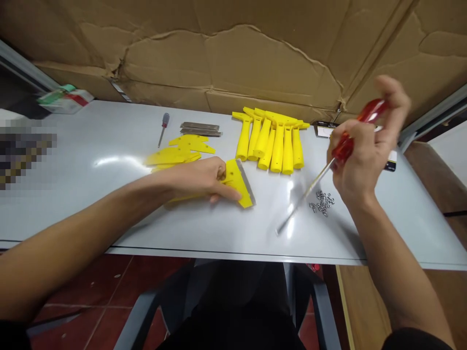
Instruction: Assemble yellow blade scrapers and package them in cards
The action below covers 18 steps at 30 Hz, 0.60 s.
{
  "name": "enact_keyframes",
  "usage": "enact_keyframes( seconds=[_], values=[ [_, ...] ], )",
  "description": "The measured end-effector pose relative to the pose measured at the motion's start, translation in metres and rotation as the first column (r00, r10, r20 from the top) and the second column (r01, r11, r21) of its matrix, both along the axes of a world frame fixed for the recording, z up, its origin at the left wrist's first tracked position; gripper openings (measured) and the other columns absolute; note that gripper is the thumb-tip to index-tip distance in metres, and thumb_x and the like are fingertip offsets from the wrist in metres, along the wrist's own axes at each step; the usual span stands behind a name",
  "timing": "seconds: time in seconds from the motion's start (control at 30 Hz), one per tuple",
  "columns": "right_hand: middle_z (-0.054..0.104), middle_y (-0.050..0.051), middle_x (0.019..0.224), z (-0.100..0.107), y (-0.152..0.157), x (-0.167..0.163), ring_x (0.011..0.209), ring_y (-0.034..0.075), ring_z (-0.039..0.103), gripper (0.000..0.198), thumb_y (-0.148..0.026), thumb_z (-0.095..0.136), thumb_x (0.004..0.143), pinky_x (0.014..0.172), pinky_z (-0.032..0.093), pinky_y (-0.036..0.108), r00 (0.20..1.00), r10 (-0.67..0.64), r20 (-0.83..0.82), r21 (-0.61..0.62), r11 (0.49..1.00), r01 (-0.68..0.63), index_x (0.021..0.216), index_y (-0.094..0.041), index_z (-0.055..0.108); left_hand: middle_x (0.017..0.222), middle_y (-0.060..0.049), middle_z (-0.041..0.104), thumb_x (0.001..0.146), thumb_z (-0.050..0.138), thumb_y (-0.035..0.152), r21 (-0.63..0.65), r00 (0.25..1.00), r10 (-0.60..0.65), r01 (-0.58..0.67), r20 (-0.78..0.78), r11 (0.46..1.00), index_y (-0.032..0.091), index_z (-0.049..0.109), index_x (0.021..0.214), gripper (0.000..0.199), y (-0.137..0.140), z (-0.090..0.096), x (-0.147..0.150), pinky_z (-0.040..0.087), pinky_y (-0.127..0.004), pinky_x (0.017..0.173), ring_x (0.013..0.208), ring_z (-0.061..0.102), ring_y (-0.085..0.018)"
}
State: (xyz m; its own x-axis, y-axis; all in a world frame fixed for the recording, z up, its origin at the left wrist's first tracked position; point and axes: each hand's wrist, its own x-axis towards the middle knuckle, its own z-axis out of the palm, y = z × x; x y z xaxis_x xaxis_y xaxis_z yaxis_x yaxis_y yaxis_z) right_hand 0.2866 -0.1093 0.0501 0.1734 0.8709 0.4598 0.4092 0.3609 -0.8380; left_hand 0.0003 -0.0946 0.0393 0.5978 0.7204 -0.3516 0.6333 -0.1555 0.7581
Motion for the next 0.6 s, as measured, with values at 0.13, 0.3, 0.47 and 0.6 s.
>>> enact_keyframes(
  seconds=[0.13, 0.3, 0.47, 0.6],
  values=[
    [0.038, -0.006, 0.059, -0.013, -0.010, -0.017, 0.037, 0.005, 0.030, 0.024, -0.037, 0.065, 0.089, 0.033, 0.019, 0.022, 0.883, 0.337, -0.325, -0.422, 0.784, -0.455, 0.106, -0.019, 0.064, 0.037, 0.001, 0.048, 0.073, 0.086, 0.042, 0.065, 0.999, 0.047, -0.047, 0.001, 0.997, 0.022, 0.055, 0.039, 0.050, -0.006, 0.008, -0.007, 0.024, -0.030, 0.038, 0.033, 0.037, -0.011],
    [0.049, -0.005, 0.057, -0.037, -0.021, -0.041, 0.041, 0.003, 0.043, 0.036, -0.047, 0.075, 0.090, 0.037, 0.029, 0.019, 0.722, 0.653, -0.227, -0.544, 0.530, -0.651, 0.086, -0.014, 0.064, 0.043, 0.001, 0.054, 0.073, 0.086, 0.041, 0.101, 0.995, 0.096, -0.099, 0.038, 0.990, 0.021, 0.060, 0.045, 0.043, -0.011, 0.012, -0.006, 0.025, -0.028, 0.039, 0.037, 0.040, -0.010],
    [0.054, -0.005, 0.062, -0.039, -0.025, -0.049, 0.049, 0.002, 0.046, 0.033, -0.044, 0.071, 0.095, 0.047, 0.035, 0.018, 0.681, 0.720, -0.133, -0.513, 0.538, -0.669, 0.086, -0.013, 0.063, 0.034, 0.003, 0.042, 0.073, 0.086, 0.043, 0.125, 0.998, 0.058, -0.059, 0.012, 0.990, 0.021, 0.056, 0.040, 0.050, -0.013, 0.008, -0.002, 0.020, -0.028, 0.036, 0.033, 0.032, -0.008],
    [0.059, -0.002, 0.075, -0.040, -0.022, -0.047, 0.062, 0.001, 0.050, 0.033, -0.043, 0.067, 0.098, 0.056, 0.038, 0.017, 0.641, 0.767, -0.025, -0.482, 0.552, -0.680, 0.087, -0.012, 0.065, 0.037, 0.004, 0.047, 0.076, 0.085, 0.035, 0.130, 0.998, 0.020, -0.027, 0.059, 0.991, 0.021, 0.059, 0.044, 0.044, -0.014, 0.005, -0.001, 0.023, -0.026, 0.036, 0.033, 0.035, -0.008]
  ],
)
